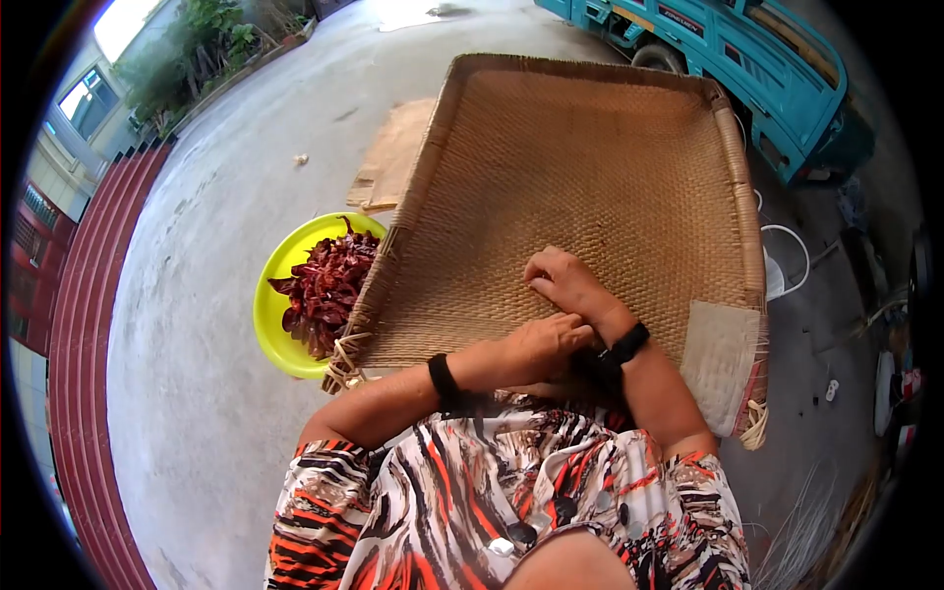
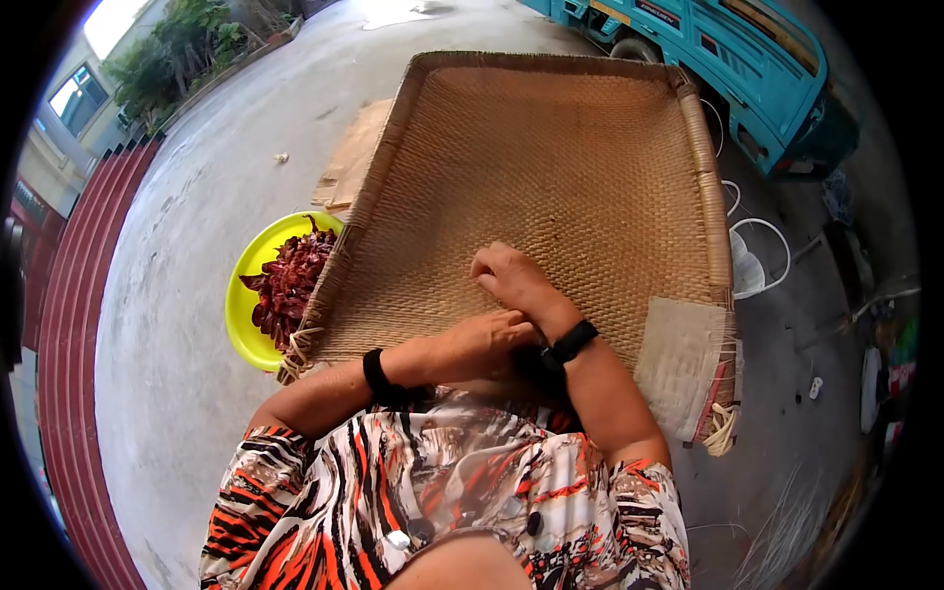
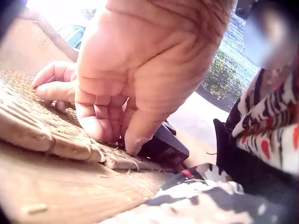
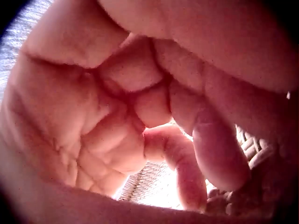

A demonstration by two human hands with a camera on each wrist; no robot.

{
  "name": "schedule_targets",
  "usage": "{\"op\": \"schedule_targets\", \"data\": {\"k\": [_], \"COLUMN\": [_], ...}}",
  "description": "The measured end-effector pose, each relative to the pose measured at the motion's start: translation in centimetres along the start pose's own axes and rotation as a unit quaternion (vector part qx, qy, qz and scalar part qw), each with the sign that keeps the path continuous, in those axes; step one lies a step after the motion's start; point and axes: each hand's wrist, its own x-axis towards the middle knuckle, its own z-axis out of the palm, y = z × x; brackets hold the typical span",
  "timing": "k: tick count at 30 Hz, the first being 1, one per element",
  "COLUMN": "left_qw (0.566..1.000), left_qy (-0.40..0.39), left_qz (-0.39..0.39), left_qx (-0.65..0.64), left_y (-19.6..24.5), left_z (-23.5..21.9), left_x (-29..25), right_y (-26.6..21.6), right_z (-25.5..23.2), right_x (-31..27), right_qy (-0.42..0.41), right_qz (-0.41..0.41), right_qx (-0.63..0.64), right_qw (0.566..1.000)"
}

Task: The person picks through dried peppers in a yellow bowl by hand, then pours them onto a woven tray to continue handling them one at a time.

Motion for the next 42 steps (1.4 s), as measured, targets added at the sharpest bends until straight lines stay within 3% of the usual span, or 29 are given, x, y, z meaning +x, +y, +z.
{"op": "schedule_targets", "data": {"k": [3,6,9,12,18,19,22,25,28,31,34,35,37,39,41,42], "left_qw": [0.994,0.999,0.993,0.994,0.979,0.979,0.996,0.993,0.996,0.991,0.924,0.863,0.656,0.864,0.88,0.815], "left_qy": [0.059,0.018,0.032,-0.017,0.069,0.053,0.024,0.022,0.005,0.024,0.126,0.185,0.292,0.27,0.246,0.247], "left_qz": [0.013,-0.006,-0.003,-0.023,-0.072,-0.094,-0.05,-0.089,-0.077,-0.128,-0.328,-0.346,-0.33,-0.114,-0.04,-0.077], "left_qx": [-0.093,-0.036,-0.117,-0.107,-0.179,-0.176,-0.075,-0.076,-0.054,0.007,-0.15,-0.318,-0.613,-0.41,-0.405,-0.518], "left_y": [-0.5,-0.9,-0.4,-1.3,-1.1,-1.2,-1.8,-1.1,-1.0,-1.2,-0.7,-0.7,-0.7,-0.3,0.3,0.8], "left_z": [0.6,0.6,0.0,0.1,-0.2,-0.1,0.3,0.1,-0.1,0.2,-1.4,-2.0,-3.4,-5.2,-6.3,-6.5], "left_x": [0.1,0.4,0.4,0.5,0.7,0.9,1.4,1.7,1.9,2.1,1.9,1.5,0.5,-0.6,-1.2,-1.4], "right_y": [-1.0,-1.2,-1.4,-1.8,-3.1,-3.4,-2.9,-2.6,-2.7,-3.3,-3.3,-3.3,-4.2,-5.3,-5.5,-5.6], "right_z": [-0.3,-0.5,-0.9,-1.8,-5.2,-5.7,-5.7,-5.5,-5.2,-5.1,-5.2,-5.3,-5.0,-4.5,-3.7,-3.4], "right_x": [-0.1,-0.3,-0.3,-0.2,-0.9,-1.0,-0.9,-1.0,-1.0,-0.9,-0.9,-1.1,-1.0,-1.2,-1.0,-1.0], "right_qy": [0.037,0.057,0.061,0.091,0.148,0.156,0.174,0.175,0.165,0.162,0.149,0.132,0.091,0.048,0.051,0.054], "right_qz": [0.044,0.069,0.079,0.081,0.069,0.073,0.072,0.084,0.098,0.095,0.066,0.055,0.054,0.078,0.034,0.014], "right_qx": [0.09,0.153,0.184,0.203,0.28,0.292,0.323,0.337,0.331,0.3,0.25,0.218,0.192,0.199,0.181,0.171], "right_qw": [0.994,0.984,0.978,0.972,0.946,0.941,0.928,0.921,0.924,0.935,0.954,0.965,0.976,0.976,0.982,0.984]}}
